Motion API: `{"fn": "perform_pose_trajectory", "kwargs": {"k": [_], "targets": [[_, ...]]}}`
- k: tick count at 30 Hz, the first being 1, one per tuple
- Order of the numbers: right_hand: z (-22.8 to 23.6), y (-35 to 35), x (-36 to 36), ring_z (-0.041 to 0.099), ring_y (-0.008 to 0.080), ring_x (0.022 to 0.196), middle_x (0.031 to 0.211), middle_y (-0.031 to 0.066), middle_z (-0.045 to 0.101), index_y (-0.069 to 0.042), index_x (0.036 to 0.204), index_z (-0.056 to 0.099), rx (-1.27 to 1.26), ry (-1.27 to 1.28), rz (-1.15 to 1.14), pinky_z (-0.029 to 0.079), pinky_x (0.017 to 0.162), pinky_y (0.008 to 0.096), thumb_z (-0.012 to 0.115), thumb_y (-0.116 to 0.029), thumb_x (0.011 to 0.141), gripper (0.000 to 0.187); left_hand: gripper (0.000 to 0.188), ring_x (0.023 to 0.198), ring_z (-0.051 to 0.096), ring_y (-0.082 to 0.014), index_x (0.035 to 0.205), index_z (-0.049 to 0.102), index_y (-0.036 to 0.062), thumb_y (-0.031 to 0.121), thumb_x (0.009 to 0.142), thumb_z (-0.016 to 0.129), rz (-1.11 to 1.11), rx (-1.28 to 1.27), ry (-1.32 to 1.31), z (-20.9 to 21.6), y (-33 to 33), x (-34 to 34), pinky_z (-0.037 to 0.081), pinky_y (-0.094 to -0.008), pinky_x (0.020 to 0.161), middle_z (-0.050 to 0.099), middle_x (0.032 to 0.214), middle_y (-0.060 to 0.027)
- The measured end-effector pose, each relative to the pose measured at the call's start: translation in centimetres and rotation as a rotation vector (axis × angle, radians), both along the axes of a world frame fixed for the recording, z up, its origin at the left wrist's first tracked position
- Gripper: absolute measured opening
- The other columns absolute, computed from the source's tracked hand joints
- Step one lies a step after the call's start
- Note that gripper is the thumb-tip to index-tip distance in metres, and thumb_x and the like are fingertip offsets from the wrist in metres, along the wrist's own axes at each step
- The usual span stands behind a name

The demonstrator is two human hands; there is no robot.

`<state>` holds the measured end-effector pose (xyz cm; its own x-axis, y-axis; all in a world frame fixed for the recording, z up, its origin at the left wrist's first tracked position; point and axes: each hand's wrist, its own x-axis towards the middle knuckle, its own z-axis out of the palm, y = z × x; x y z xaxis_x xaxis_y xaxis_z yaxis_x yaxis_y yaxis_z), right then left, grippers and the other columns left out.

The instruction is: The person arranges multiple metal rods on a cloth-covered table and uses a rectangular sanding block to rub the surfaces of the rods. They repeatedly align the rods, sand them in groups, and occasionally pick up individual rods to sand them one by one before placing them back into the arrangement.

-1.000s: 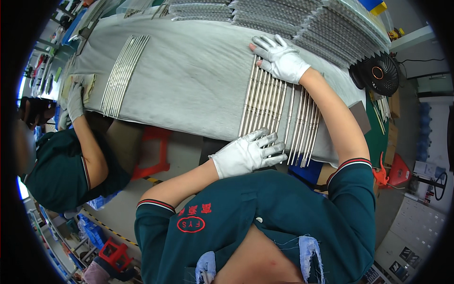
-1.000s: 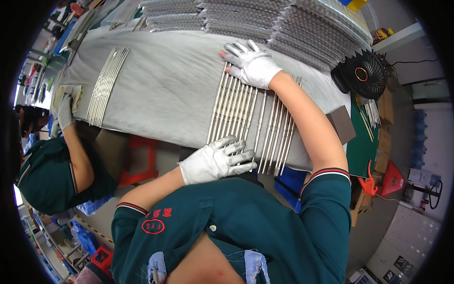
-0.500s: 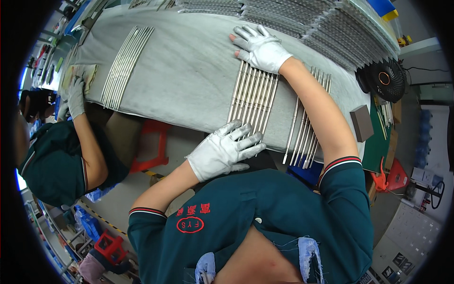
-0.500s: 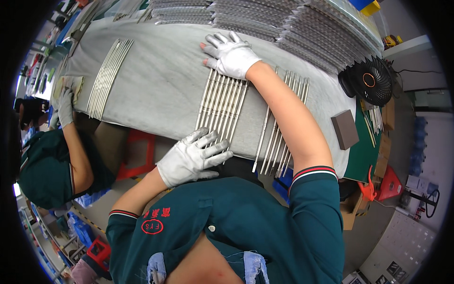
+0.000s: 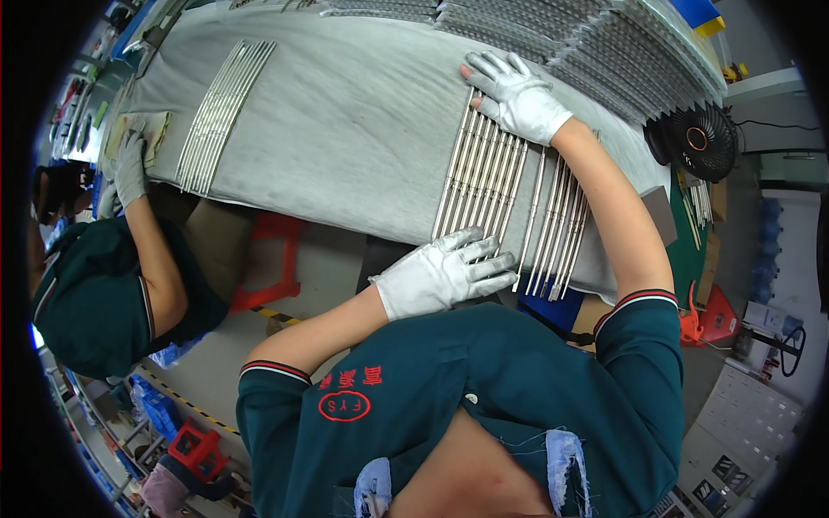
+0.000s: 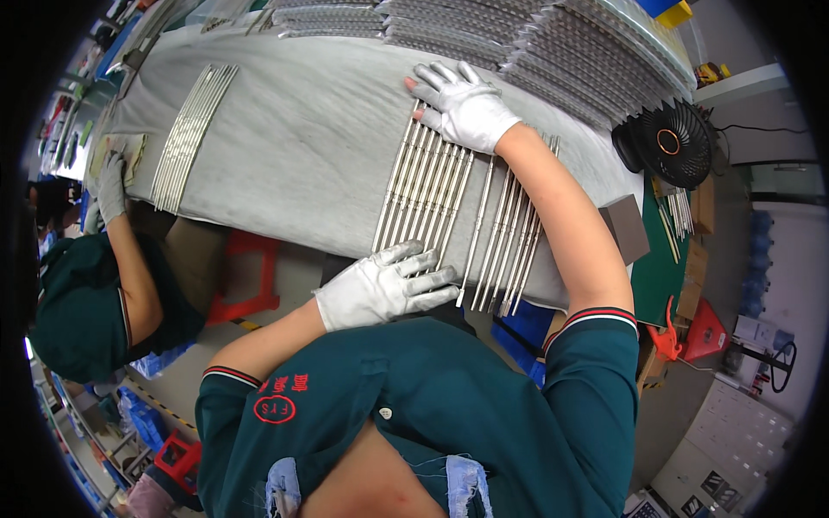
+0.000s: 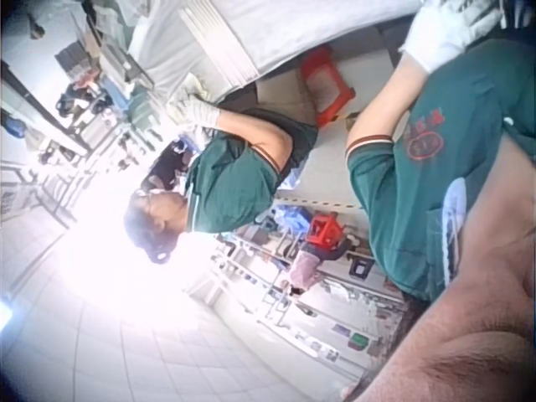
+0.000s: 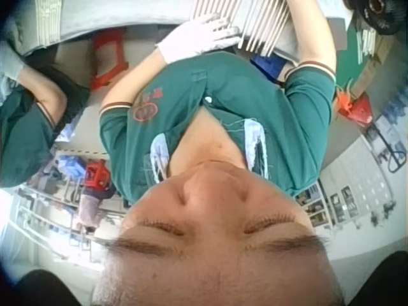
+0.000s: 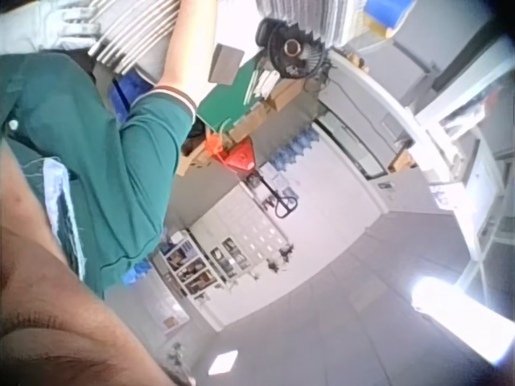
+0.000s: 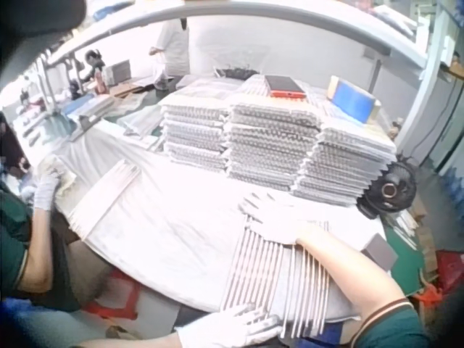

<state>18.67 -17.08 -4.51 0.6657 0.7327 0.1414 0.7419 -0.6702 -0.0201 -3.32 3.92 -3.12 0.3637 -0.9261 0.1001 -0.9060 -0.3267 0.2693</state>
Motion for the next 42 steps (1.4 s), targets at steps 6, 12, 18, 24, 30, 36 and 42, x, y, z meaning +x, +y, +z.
{"fn": "perform_pose_trajectory", "kwargs": {"k": [6, 12, 18, 24, 30, 36, 42], "targets": [[0.5, 2.8, 0.4, 0.027, 0.0331, 0.151, 0.159, 0.016, 0.037, -0.013, 0.15, 0.047, -0.018, 0.035, -0.02, 0.017, 0.124, 0.0509, 0.039, -0.053, 0.103, 0.062, 0.061, 0.136, 0.047, -0.0288, 0.145, 0.05, 0.0175, 0.043, 0.091, 0.061, 0.109, -0.042, 0.109, 0.9, 1.7, -0.3, 0.033, -0.0466, 0.118, 0.051, 0.147, -0.007], [0.3, 5.1, 0.9, 0.026, 0.0312, 0.152, 0.16, 0.0149, 0.037, -0.015, 0.15, 0.048, 0.009, 0.039, -0.027, 0.016, 0.125, 0.0495, 0.04, -0.054, 0.103, 0.062, 0.061, 0.128, 0.055, -0.0302, 0.142, 0.054, 0.0192, 0.044, 0.088, 0.067, 0.213, -0.035, 0.066, 1.1, 3.2, -0.8, 0.037, -0.0483, 0.116, 0.055, 0.142, -0.0057], [-0.2, 3.8, 1.2, 0.028, 0.0317, 0.151, 0.161, 0.0112, 0.036, -0.016, 0.152, 0.045, -0.006, 0.04, -0.024, 0.019, 0.124, 0.0507, 0.035, -0.057, 0.103, 0.065, 0.063, 0.134, 0.05, -0.0299, 0.144, 0.051, 0.0174, 0.045, 0.089, 0.065, 0.161, -0.008, 0.075, 1.5, 2.2, -0.7, 0.035, -0.0479, 0.117, 0.052, 0.145, -0.0068], [0.0, -1.4, 2.2, 0.025, 0.032, 0.152, 0.163, 0.0077, 0.033, -0.022, 0.156, 0.039, 0.197, 0.319, -0.191, 0.021, 0.124, 0.0465, 0.036, -0.064, 0.102, 0.068, 0.069, 0.14, 0.044, -0.0305, 0.151, 0.043, 0.0187, 0.049, 0.092, 0.058, 0.105, -0.006, 0.088, 1.8, 0.2, 0.4, 0.028, -0.0482, 0.12, 0.047, 0.151, -0.0081], [-0.1, -1.2, 1.7, 0.026, 0.0352, 0.151, 0.165, 0.0087, 0.029, -0.023, 0.156, 0.039, -0.008, 0.127, -0.134, 0.023, 0.124, 0.0453, 0.038, -0.059, 0.103, 0.063, 0.071, 0.144, 0.039, -0.0308, 0.155, 0.036, 0.022, 0.055, 0.093, 0.051, 0.034, 0.019, 0.048, 0.8, -1.3, 0.8, 0.022, -0.0478, 0.124, 0.044, 0.155, -0.0073], [-0.1, 1.3, 1.9, 0.024, 0.0346, 0.152, 0.165, 0.0074, 0.028, -0.027, 0.156, 0.038, -0.006, 0.148, -0.161, 0.021, 0.124, 0.0469, 0.038, -0.06, 0.103, 0.063, 0.067, 0.141, 0.044, -0.0301, 0.149, 0.045, 0.0194, 0.053, 0.092, 0.057, 0.107, 0.034, 0.079, 1.4, 0.2, 0.7, 0.028, -0.048, 0.121, 0.047, 0.152, -0.007], [0.5, 4.8, 2.1, 0.028, 0.032, 0.15, 0.162, 0.0101, 0.033, -0.019, 0.154, 0.041, 0.014, 0.082, -0.105, 0.025, 0.123, 0.0453, 0.036, -0.056, 0.104, 0.062, 0.066, 0.136, 0.049, -0.0305, 0.145, 0.049, 0.0184, 0.05, 0.089, 0.064, 0.217, 0.019, 0.05, 1.3, 3.0, 0.6, 0.03, -0.0481, 0.12, 0.05, 0.149, -0.0082]]}}
